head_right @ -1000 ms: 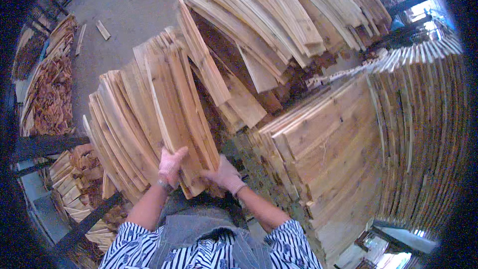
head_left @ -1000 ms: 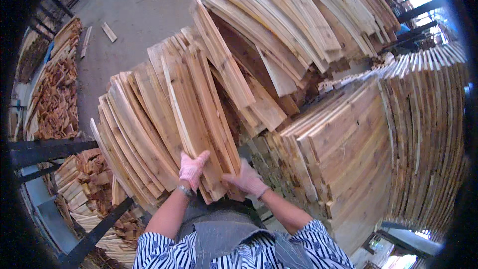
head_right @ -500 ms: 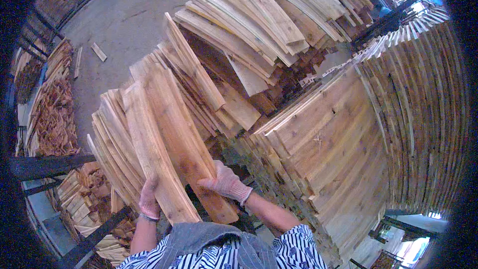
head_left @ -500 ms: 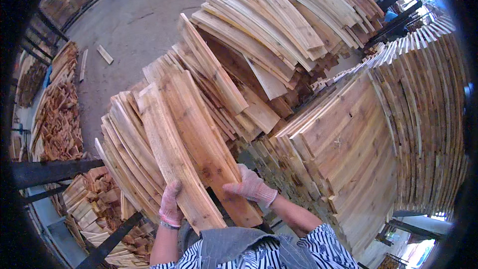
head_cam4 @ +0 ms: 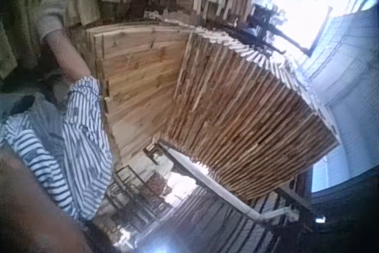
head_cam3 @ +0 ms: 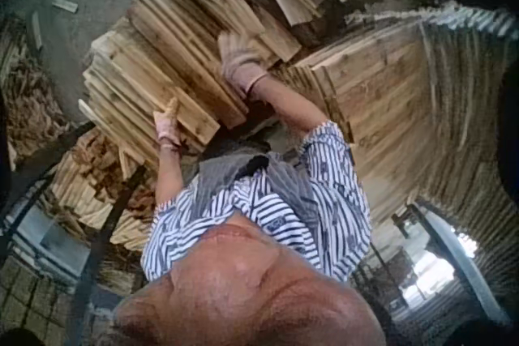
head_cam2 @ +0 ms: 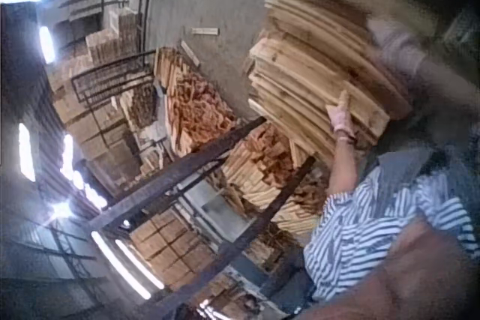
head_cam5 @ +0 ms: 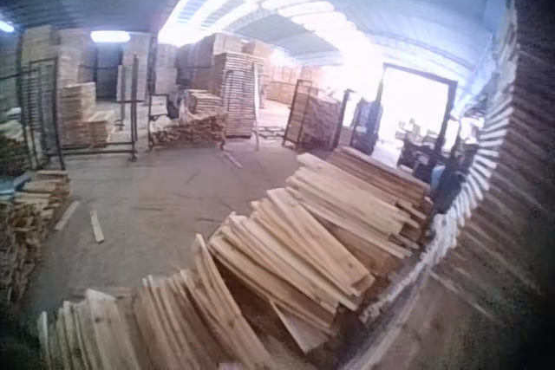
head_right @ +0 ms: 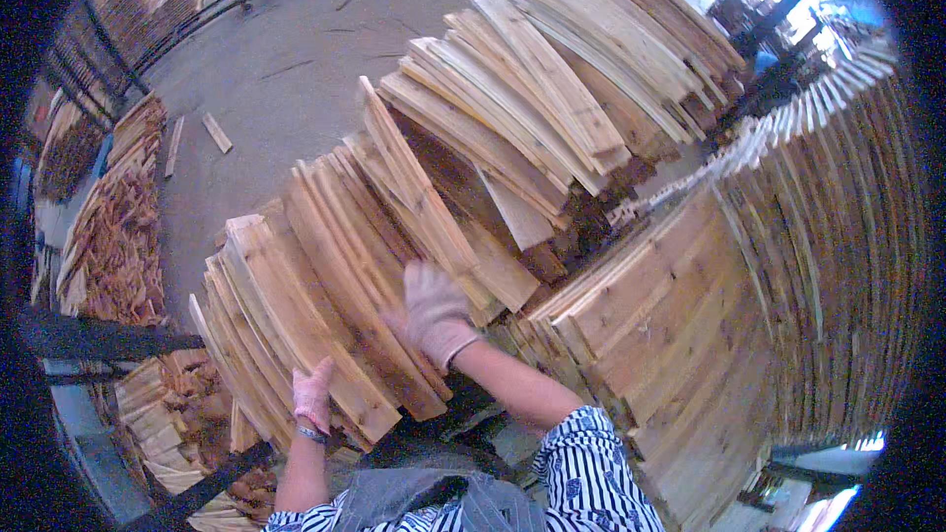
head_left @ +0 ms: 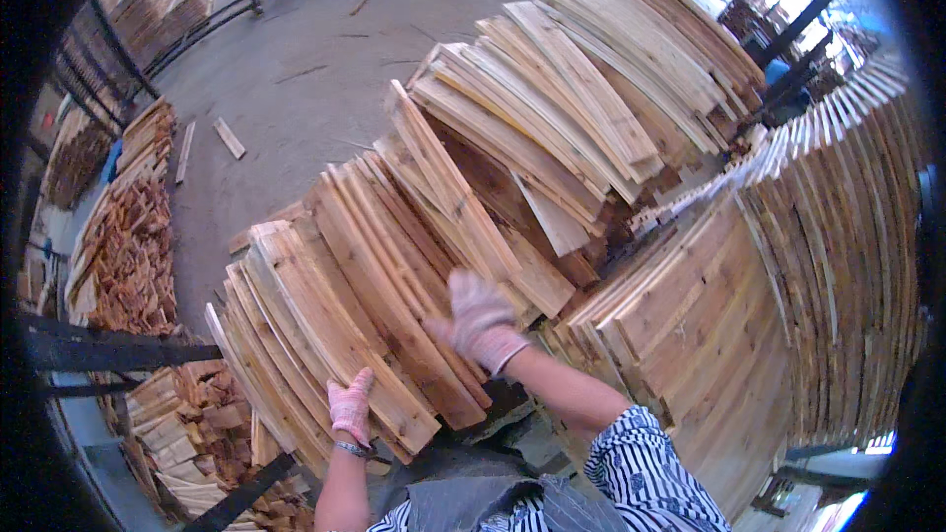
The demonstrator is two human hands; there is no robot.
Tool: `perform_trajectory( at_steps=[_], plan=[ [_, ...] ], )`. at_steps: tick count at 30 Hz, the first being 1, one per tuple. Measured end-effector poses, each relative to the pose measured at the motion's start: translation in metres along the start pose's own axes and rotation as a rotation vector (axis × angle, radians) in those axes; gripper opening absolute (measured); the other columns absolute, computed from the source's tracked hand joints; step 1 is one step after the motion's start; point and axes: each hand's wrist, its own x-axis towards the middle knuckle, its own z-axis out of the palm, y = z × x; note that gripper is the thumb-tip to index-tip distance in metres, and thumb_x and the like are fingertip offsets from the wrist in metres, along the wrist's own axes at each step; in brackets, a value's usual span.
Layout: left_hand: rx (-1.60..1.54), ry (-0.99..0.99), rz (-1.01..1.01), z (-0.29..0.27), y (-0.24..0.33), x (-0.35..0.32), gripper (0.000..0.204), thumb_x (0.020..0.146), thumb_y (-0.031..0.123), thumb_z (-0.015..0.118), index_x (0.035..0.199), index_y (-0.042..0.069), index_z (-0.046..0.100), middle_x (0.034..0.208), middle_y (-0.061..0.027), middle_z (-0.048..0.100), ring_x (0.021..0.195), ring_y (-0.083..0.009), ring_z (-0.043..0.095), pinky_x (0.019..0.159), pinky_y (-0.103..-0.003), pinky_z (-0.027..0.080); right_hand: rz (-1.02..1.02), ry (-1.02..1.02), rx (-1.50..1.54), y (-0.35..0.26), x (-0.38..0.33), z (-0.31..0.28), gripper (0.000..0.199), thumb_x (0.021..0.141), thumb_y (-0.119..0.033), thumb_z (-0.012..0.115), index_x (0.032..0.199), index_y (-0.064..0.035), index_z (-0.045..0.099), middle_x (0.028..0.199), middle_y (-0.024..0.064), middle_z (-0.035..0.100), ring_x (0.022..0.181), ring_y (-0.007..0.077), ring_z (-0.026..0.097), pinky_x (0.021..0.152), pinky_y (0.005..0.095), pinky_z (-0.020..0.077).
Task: The person repeatedly picks up wooden planks from a pile and stacks them onto a larger, organized stack. The camera is extremely unstable, swinging rapidly as the person moves their hands to grab and place the wood.
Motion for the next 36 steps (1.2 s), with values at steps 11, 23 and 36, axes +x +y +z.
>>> perform_trajectory(
  at_steps=[11, 23, 36],
  plan=[
    [-0.335, -0.248, 0.049, -0.030, -0.012, -0.029, 0.046, 0.094, 0.012, 0.074, 0.131, -0.001, 0.050, 0.111, -0.0086, 0.068, 0.099, -0.0203, 0.067, 0.090, -0.036, 0.057, 0.168, 0.029, 0.363, 0.047, 0.062, -0.043, 0.091, 0.085, -0.048, 0.075, 0.154, -0.0097, 0.030, 0.133, 0.0238, 0.061, 0.122, 0.0336, 0.061, 0.101, 0.0448, 0.0498],
    [0.058, -0.794, 0.272, 0.135, 0.027, -0.085, 0.058, 0.095, 0.025, 0.068, 0.143, 0.003, 0.045, 0.132, -0.0150, 0.060, 0.116, -0.0284, 0.062, 0.101, -0.042, 0.053, -0.169, 0.234, 1.320, 0.106, -0.231, -0.032, 0.098, 0.088, -0.056, 0.073, 0.158, -0.0009, 0.030, 0.155, 0.0230, 0.045, 0.146, 0.0309, 0.041, 0.118, 0.0393, 0.0348],
    [-0.033, -1.872, -0.028, 0.324, -0.024, -0.314, 0.076, 0.099, 0.048, 0.058, 0.156, 0.004, 0.034, 0.151, -0.0159, 0.047, 0.135, -0.0327, 0.050, 0.113, -0.047, 0.043, 0.409, 0.974, 0.863, 0.176, -0.451, -0.097, 0.108, 0.082, -0.050, 0.076, 0.163, -0.0096, 0.018, 0.139, 0.0280, 0.049, 0.126, 0.0450, 0.055, 0.104, 0.0473, 0.0466]
  ],
)
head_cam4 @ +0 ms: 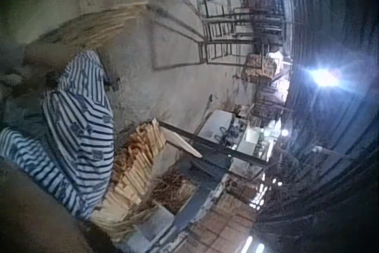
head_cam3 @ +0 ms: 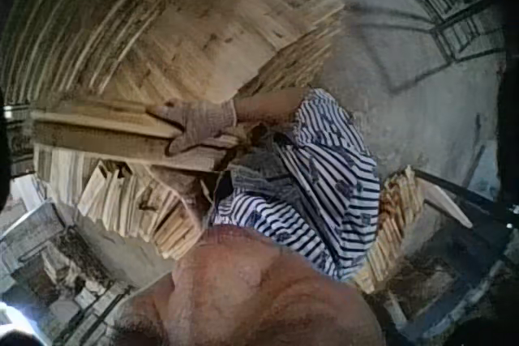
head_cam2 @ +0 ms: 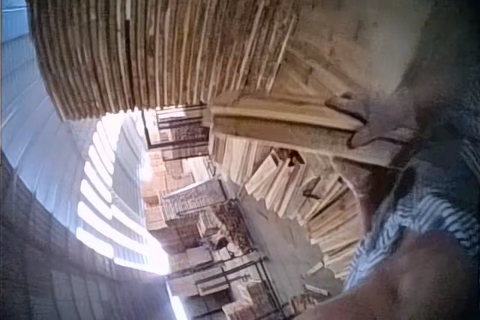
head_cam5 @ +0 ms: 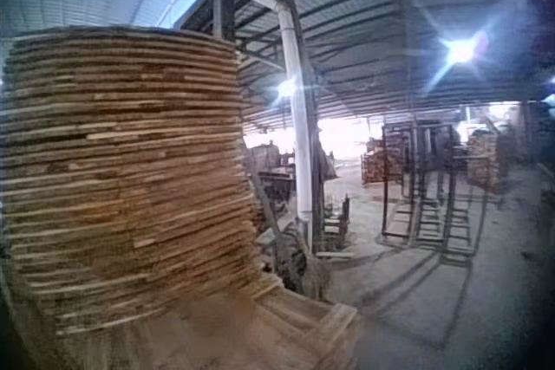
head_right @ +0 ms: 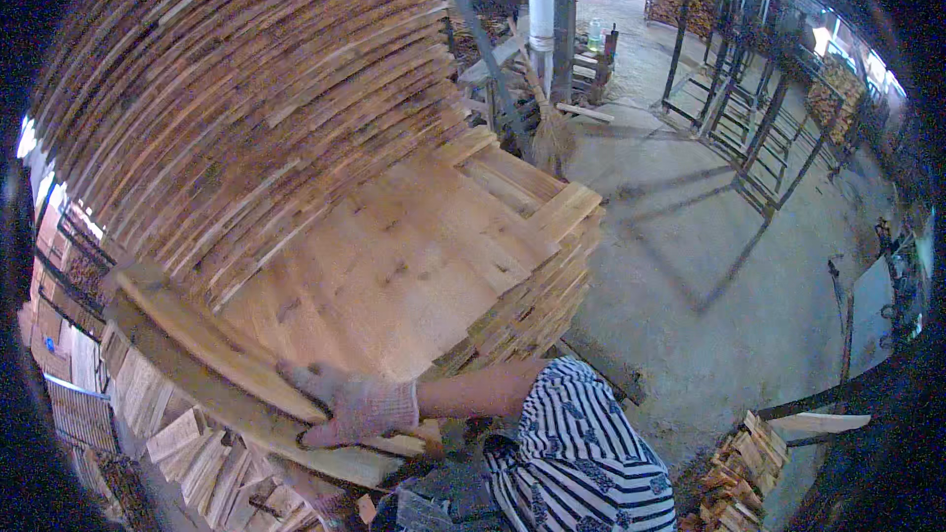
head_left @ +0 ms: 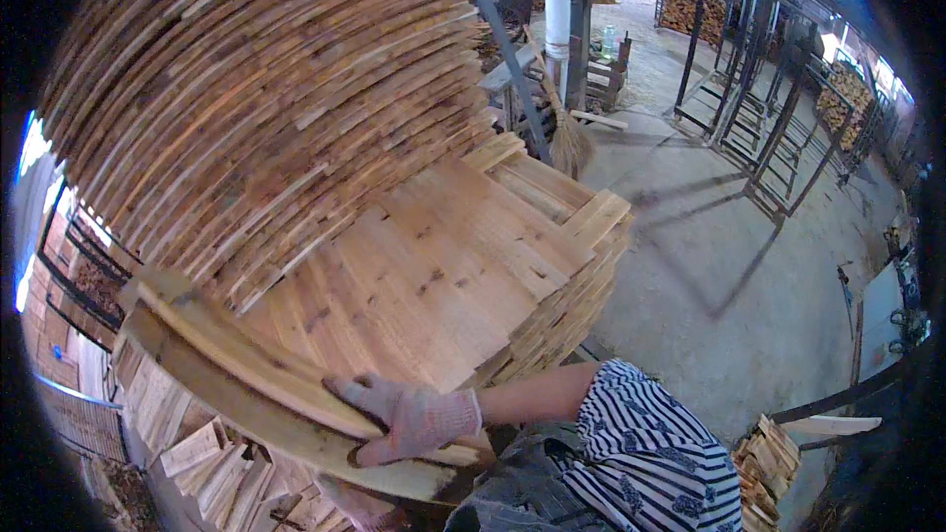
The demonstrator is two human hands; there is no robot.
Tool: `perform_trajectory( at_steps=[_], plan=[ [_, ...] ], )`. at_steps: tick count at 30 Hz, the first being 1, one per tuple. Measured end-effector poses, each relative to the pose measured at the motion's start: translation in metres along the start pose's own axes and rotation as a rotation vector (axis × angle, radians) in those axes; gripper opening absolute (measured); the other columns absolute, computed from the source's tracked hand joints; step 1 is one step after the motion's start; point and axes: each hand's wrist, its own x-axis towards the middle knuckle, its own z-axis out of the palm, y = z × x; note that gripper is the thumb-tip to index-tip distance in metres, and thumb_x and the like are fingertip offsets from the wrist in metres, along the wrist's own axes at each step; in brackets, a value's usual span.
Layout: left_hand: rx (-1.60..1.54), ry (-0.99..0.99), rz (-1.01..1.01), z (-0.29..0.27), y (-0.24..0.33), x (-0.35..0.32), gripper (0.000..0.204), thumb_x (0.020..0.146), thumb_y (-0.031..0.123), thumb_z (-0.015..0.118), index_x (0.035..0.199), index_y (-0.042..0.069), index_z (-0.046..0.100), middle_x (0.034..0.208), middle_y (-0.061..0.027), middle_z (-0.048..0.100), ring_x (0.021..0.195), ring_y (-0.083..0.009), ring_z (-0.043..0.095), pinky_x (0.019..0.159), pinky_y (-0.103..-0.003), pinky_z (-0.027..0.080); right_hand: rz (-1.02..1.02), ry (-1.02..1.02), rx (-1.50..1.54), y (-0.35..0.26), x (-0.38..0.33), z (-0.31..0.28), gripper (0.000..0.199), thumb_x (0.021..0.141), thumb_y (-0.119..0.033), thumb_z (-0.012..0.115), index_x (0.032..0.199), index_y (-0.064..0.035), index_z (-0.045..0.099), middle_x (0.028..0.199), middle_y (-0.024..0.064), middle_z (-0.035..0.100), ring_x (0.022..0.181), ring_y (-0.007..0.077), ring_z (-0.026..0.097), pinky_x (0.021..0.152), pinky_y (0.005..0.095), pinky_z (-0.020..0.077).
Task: The person repeatedly picks up wooden planks from a pile and stacks them onto a larger, organized stack. The camera is extremely unstable, swinging rapidly as the person moves their hands to grab and place the wood.
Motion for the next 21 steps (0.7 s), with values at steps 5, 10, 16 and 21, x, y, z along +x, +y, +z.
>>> perform_trajectory(
  at_steps=[5, 10, 16, 21],
  plan=[
    [0.141, -0.050, -0.268, 0.084, -0.059, 0.060, 0.083, 0.097, 0.061, 0.059, 0.153, 0.004, 0.040, 0.150, -0.0156, 0.050, 0.135, -0.0338, 0.050, 0.114, -0.048, 0.042, 0.161, 0.126, -0.184, 0.024, -0.035, -0.087, 0.105, 0.080, -0.057, 0.076, 0.159, -0.0072, 0.028, 0.141, 0.0325, 0.047, 0.130, 0.0497, 0.050, 0.107, 0.0485, 0.0454],
    [0.029, 0.059, -0.523, 0.145, -0.124, 0.080, 0.056, 0.100, 0.043, 0.063, 0.141, 0.006, 0.052, 0.129, -0.0111, 0.063, 0.114, -0.0261, 0.063, 0.100, -0.042, 0.054, 0.324, 0.128, -0.139, 0.059, -0.059, -0.154, 0.121, 0.072, -0.066, 0.081, 0.159, -0.0013, 0.026, 0.149, 0.0330, 0.044, 0.138, 0.0435, 0.046, 0.114, 0.0450, 0.0398],
    [0.108, 0.037, -0.582, 0.173, -0.177, 0.120, 0.045, 0.099, 0.038, 0.067, 0.131, 0.008, 0.059, 0.114, -0.0065, 0.067, 0.103, -0.0208, 0.067, 0.090, -0.038, 0.057, 0.421, 0.202, 0.266, 0.155, -0.063, -0.211, 0.115, 0.080, -0.053, 0.083, 0.159, 0.0027, 0.022, 0.150, 0.0265, 0.048, 0.140, 0.0294, 0.045, 0.116, 0.0367, 0.0379],
    [0.169, 0.041, -0.686, 0.146, -0.174, 0.158, 0.043, 0.096, 0.039, 0.068, 0.125, 0.009, 0.061, 0.102, -0.0087, 0.068, 0.088, -0.0230, 0.069, 0.070, -0.041, 0.060, 0.231, 0.139, 0.125, 0.236, -0.088, -0.247, 0.086, 0.091, -0.036, 0.077, 0.158, -0.0031, 0.033, 0.139, 0.0215, 0.059, 0.131, 0.0244, 0.053, 0.113, 0.0384, 0.0430]
  ],
)
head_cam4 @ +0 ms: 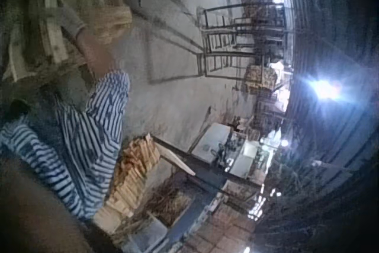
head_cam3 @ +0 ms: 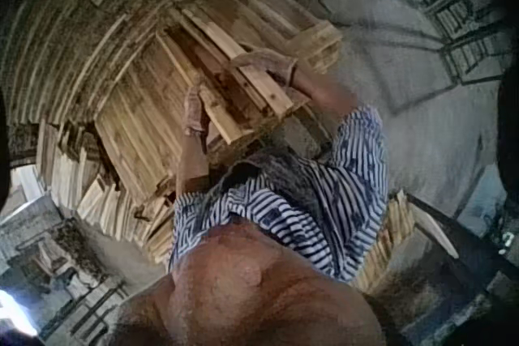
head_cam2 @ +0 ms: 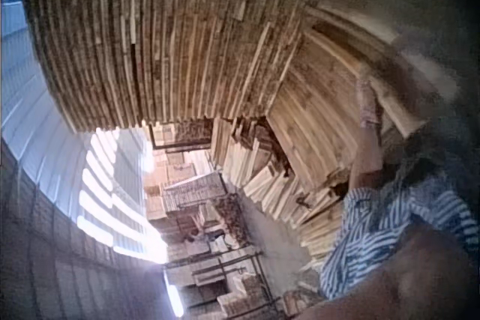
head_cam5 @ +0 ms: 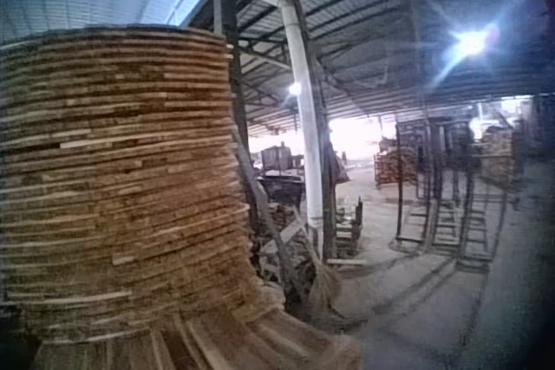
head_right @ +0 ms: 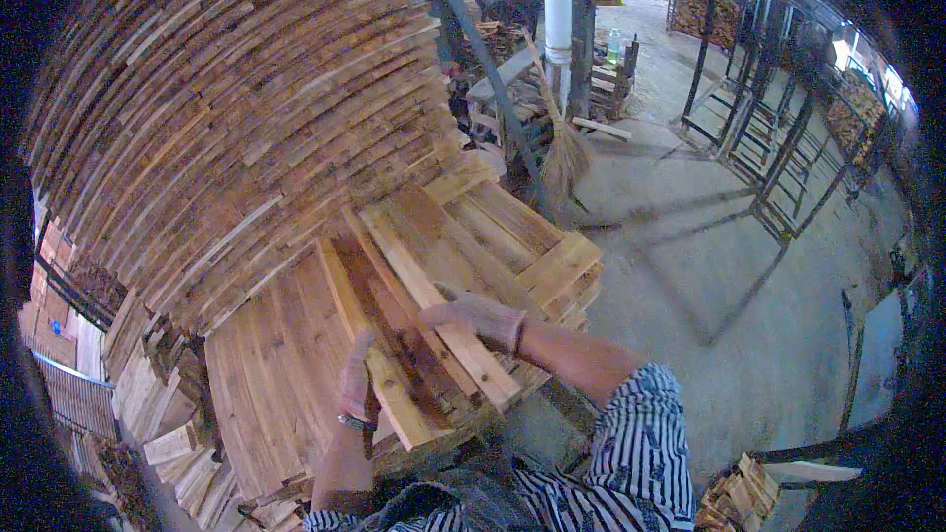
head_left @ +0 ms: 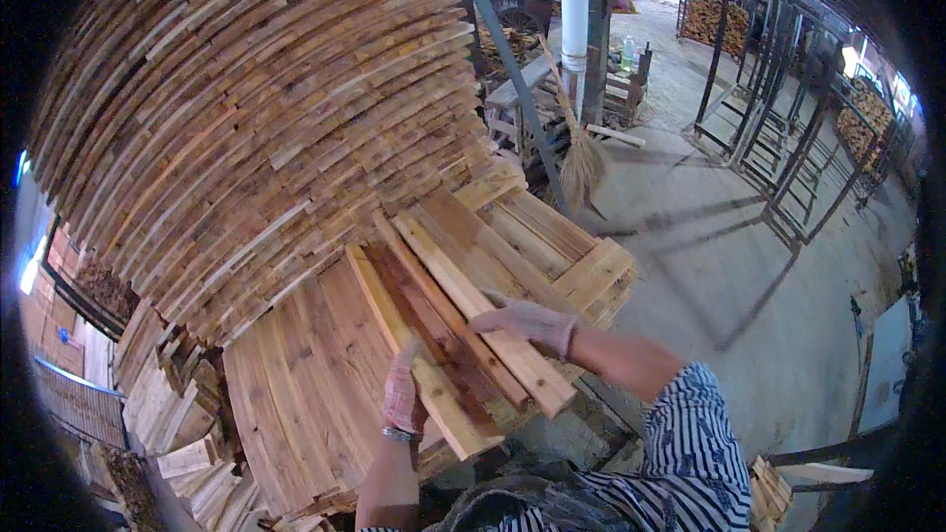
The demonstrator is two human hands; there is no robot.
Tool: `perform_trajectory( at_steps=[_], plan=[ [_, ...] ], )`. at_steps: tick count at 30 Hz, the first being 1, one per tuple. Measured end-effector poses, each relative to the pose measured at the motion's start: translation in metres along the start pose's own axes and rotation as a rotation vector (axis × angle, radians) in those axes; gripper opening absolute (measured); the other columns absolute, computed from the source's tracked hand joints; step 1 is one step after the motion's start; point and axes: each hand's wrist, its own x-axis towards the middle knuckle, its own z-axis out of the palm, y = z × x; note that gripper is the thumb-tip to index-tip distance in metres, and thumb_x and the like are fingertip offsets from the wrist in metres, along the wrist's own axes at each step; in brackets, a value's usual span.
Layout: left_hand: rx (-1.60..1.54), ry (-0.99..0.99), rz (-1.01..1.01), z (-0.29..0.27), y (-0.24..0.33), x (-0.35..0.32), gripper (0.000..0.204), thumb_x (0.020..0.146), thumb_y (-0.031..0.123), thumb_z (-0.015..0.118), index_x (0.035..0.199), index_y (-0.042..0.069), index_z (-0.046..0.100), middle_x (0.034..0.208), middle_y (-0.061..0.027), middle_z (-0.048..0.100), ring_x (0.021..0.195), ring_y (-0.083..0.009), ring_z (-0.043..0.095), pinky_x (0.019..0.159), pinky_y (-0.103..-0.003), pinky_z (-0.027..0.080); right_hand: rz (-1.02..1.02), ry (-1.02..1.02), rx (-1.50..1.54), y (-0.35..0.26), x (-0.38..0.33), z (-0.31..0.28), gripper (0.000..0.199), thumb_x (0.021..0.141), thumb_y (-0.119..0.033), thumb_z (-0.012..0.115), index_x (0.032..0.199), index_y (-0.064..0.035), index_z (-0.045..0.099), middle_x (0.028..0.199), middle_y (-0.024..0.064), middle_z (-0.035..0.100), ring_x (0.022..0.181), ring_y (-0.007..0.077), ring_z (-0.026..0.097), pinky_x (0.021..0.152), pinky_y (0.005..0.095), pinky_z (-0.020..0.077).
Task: The person repeatedly picks up wooden planks from a pile and stacks them onto a larger, organized stack. The camera is extremely unstable, swinging rapidly as the person moves their hands to grab and place the wood.
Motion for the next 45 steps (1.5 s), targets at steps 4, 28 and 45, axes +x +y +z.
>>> perform_trajectory(
  at_steps=[4, 28, 45],
  plan=[
    [-0.031, 0.075, -0.061, -0.037, 0.005, 0.006, 0.049, 0.092, 0.047, 0.070, 0.124, 0.011, 0.062, 0.104, -0.0099, 0.069, 0.090, -0.0270, 0.070, 0.071, -0.044, 0.060, 0.228, 0.209, -0.092, 0.003, -0.027, -0.061, 0.100, 0.080, -0.057, 0.078, 0.157, -0.0081, 0.037, 0.142, 0.0229, 0.058, 0.131, 0.0332, 0.055, 0.110, 0.0445, 0.0445],
    [-0.117, 0.218, -0.029, -0.062, -0.010, 0.017, 0.053, 0.090, 0.054, 0.069, 0.125, 0.013, 0.061, 0.104, -0.0076, 0.066, 0.087, -0.0275, 0.068, 0.070, -0.048, 0.060, 0.543, 0.613, -0.960, 0.033, -0.018, -0.145, 0.040, 0.091, -0.048, 0.058, 0.124, -0.0280, 0.065, 0.125, 0.0236, 0.057, 0.113, 0.0435, 0.057, 0.097, 0.0524, 0.0461],
    [-0.044, 0.234, 0.181, -0.025, -0.019, -0.034, 0.047, 0.101, 0.041, 0.063, 0.133, 0.007, 0.060, 0.114, -0.0108, 0.068, 0.101, -0.0224, 0.069, 0.083, -0.040, 0.060, 0.374, 0.380, -0.833, -0.062, 0.049, 0.032, 0.085, 0.082, -0.048, 0.077, 0.152, -0.0145, 0.045, 0.144, 0.0210, 0.054, 0.128, 0.0393, 0.055, 0.107, 0.0445, 0.0444]
  ],
)
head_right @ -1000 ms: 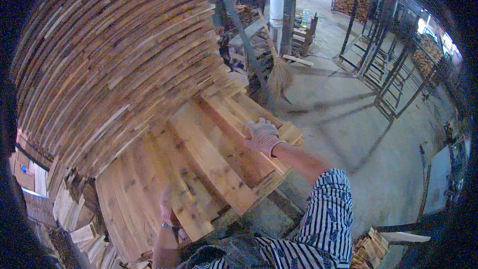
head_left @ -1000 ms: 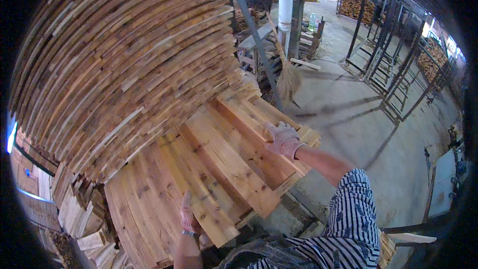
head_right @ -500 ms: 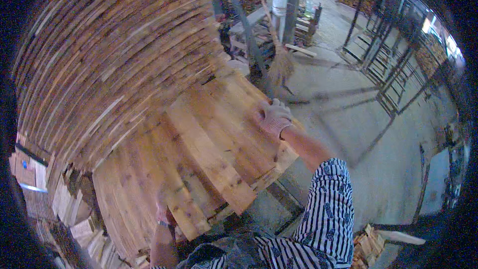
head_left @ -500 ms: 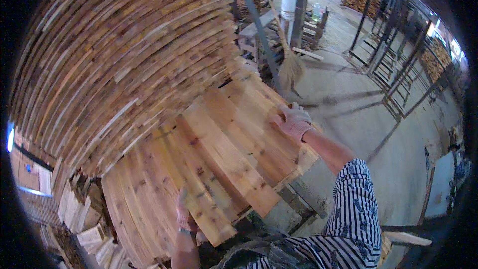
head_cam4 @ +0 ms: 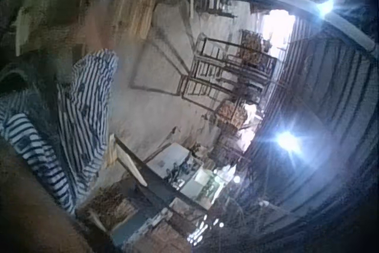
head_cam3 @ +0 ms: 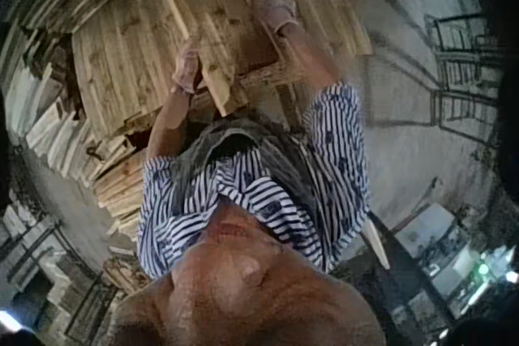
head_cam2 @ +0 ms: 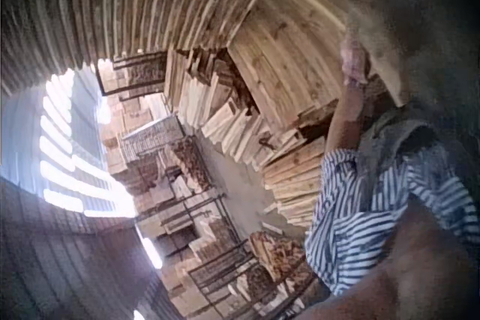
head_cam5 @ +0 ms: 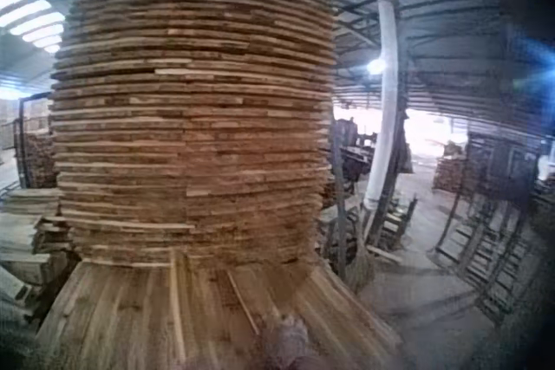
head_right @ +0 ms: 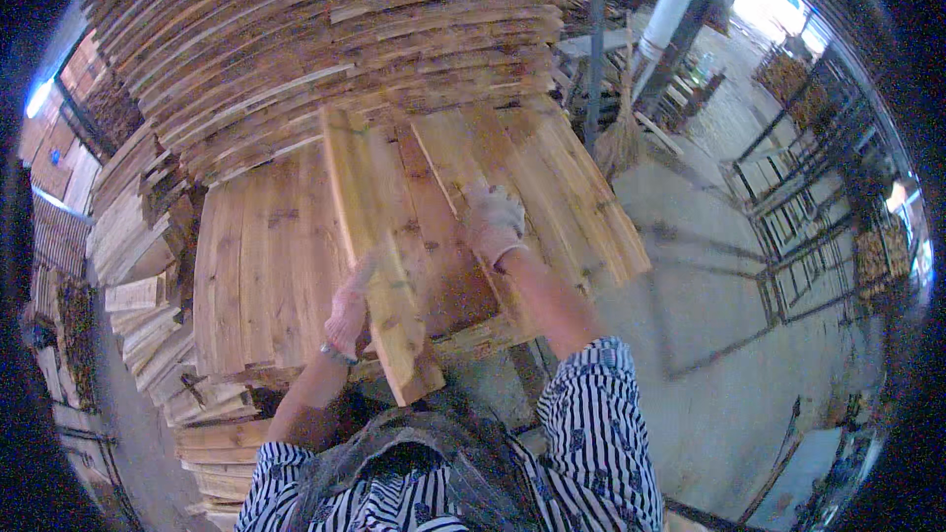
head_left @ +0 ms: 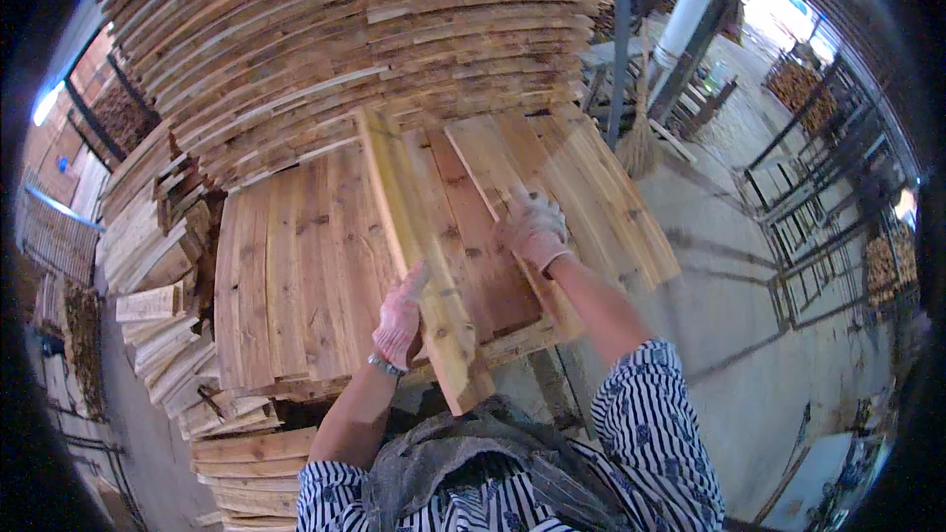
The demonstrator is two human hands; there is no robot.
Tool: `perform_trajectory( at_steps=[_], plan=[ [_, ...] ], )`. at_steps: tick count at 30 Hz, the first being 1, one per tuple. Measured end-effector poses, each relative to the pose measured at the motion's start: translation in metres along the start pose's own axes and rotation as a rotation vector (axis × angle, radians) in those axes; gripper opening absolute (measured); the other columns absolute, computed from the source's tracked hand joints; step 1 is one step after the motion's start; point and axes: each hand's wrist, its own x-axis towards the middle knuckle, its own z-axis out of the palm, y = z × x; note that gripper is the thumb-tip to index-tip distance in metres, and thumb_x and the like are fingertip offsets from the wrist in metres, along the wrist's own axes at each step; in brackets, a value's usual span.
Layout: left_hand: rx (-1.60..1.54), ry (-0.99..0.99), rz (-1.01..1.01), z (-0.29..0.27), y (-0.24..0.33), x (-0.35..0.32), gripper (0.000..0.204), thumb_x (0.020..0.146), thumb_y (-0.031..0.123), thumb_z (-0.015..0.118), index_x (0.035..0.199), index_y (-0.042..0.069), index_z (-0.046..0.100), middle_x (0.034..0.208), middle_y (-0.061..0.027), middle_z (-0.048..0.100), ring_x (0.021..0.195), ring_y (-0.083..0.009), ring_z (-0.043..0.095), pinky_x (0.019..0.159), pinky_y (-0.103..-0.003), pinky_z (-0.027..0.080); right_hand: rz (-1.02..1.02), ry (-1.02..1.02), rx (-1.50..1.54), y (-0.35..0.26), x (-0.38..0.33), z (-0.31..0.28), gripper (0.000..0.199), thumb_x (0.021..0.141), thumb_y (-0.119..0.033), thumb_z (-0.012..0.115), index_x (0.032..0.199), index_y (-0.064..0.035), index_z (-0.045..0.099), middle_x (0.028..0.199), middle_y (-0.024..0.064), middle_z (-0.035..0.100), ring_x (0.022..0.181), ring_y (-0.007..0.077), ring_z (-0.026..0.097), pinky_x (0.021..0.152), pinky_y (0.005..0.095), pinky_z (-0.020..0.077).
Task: The person repeatedly picks up wooden planks from a pile and stacks them onto a larger, organized stack. The camera is extremely unstable, swinging rapidly as the person moves their hands to grab and place the wood.
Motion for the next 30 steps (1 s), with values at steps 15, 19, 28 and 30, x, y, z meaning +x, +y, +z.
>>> perform_trajectory(
  at_steps=[15, 19, 28, 30],
  plan=[
    [-0.291, 0.293, 0.580, -0.144, 0.084, -0.122, 0.065, 0.096, 0.055, 0.060, 0.143, 0.013, 0.047, 0.126, -0.0098, 0.060, 0.114, -0.0287, 0.061, 0.102, -0.051, 0.052, 0.380, 0.969, 1.283, 0.098, -0.166, 0.039, 0.062, 0.102, -0.027, 0.055, 0.156, -0.0022, 0.036, 0.148, 0.0097, 0.047, 0.132, 0.0227, 0.046, 0.111, 0.0331, 0.0385],
    [-0.313, 0.408, 0.525, -0.171, 0.064, -0.164, 0.060, 0.097, 0.055, 0.058, 0.132, 0.006, 0.053, 0.116, -0.0111, 0.063, 0.104, -0.0279, 0.063, 0.096, -0.046, 0.052, 0.412, 1.070, 1.060, 0.113, -0.125, 0.088, 0.061, 0.105, -0.027, 0.048, 0.158, -0.0020, 0.032, 0.154, 0.0115, 0.042, 0.138, 0.0248, 0.042, 0.115, 0.0338, 0.0357],
    [-0.405, 0.632, 0.303, -0.171, 0.027, -0.189, 0.064, 0.092, 0.062, 0.062, 0.123, 0.006, 0.058, 0.109, -0.0108, 0.063, 0.099, -0.0275, 0.060, 0.093, -0.042, 0.050, 0.549, 0.738, 1.345, 0.131, -0.135, 0.093, 0.061, 0.110, -0.036, 0.038, 0.160, -0.0030, 0.027, 0.161, 0.0148, 0.037, 0.145, 0.0299, 0.038, 0.122, 0.0374, 0.0306],
    [-0.411, 0.708, 0.207, -0.176, 0.017, -0.187, 0.066, 0.091, 0.060, 0.064, 0.128, 0.006, 0.055, 0.113, -0.0109, 0.062, 0.102, -0.0277, 0.060, 0.096, -0.041, 0.049, 0.344, 0.800, 1.075, 0.135, -0.127, 0.107, 0.063, 0.110, -0.043, 0.038, 0.160, -0.0053, 0.031, 0.157, 0.0147, 0.040, 0.139, 0.0311, 0.044, 0.120, 0.0399, 0.0330]
  ],
)
